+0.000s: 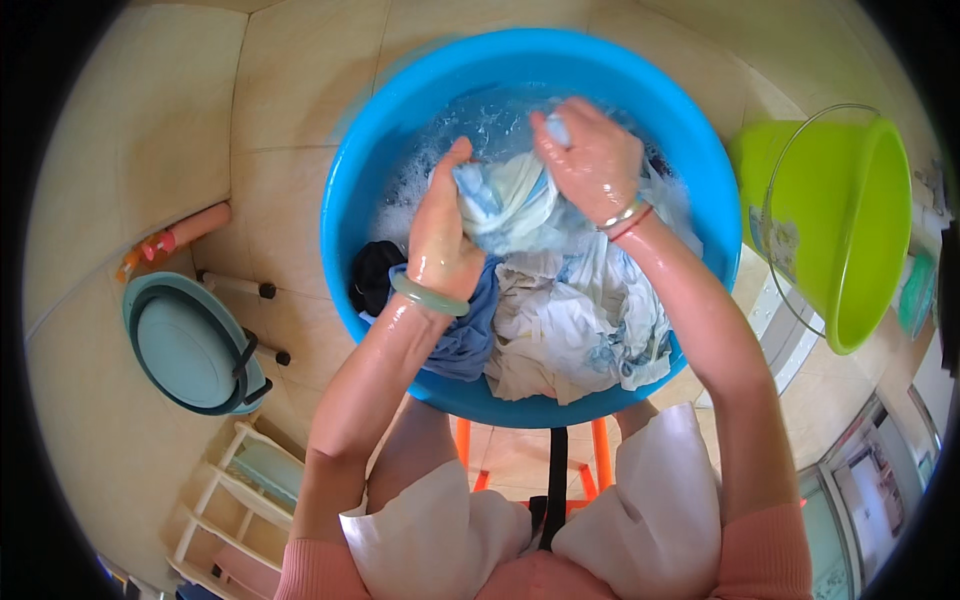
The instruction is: The person hand-washes various garments in a blue basin filled with soapy water. They scrub and rinse items including a black bra, a white cloth, and a blue shirt, then transfer the washed items into a green bucket.
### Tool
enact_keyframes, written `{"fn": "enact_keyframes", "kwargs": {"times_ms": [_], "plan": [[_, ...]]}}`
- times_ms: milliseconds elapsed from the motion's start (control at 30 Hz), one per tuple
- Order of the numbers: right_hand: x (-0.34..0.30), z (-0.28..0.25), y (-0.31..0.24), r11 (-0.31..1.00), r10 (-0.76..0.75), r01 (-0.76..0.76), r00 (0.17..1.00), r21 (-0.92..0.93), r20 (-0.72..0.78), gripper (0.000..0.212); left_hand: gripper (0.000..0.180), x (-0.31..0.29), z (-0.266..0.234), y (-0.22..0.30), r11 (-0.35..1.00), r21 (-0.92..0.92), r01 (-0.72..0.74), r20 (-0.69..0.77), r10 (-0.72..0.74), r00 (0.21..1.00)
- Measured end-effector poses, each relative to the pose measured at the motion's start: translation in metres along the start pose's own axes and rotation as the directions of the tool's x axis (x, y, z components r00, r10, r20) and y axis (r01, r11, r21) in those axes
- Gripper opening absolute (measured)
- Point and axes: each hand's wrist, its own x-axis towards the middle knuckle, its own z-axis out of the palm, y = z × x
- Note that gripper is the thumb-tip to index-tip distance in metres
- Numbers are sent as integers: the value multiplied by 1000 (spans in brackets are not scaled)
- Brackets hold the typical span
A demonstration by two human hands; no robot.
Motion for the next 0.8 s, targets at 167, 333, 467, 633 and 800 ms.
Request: {"fn": "enact_keyframes", "kwargs": {"times_ms": [167, 333, 467, 633, 800], "plan": [[-9, -42, -24, 964, 1, -28, 995, 264, 101, 19, 63, -10, -21, 19, 773, 507, -381, 325, 237, 915], [-44, -57, -59, 438, 112, -513, 846, 738, 522, 35, 39, -27, -28, 28, 58, 762, -645, 590, 348, 729], [-54, -27, -23, 944, -69, -75, 908, 320, 414, 46, 41, -68, -14, 67, -73, 657, -750, 702, 423, 573], [-51, -7, -19, 884, -19, -128, 951, 450, 309, 54, 23, -85, -8, 98, 9, 584, -812, 629, 626, 460], [-26, -37, 24, 530, 434, -482, 861, 697, 266, 51, 24, -54, -59, 74, -31, 753, -658, 522, 638, 567]]}}
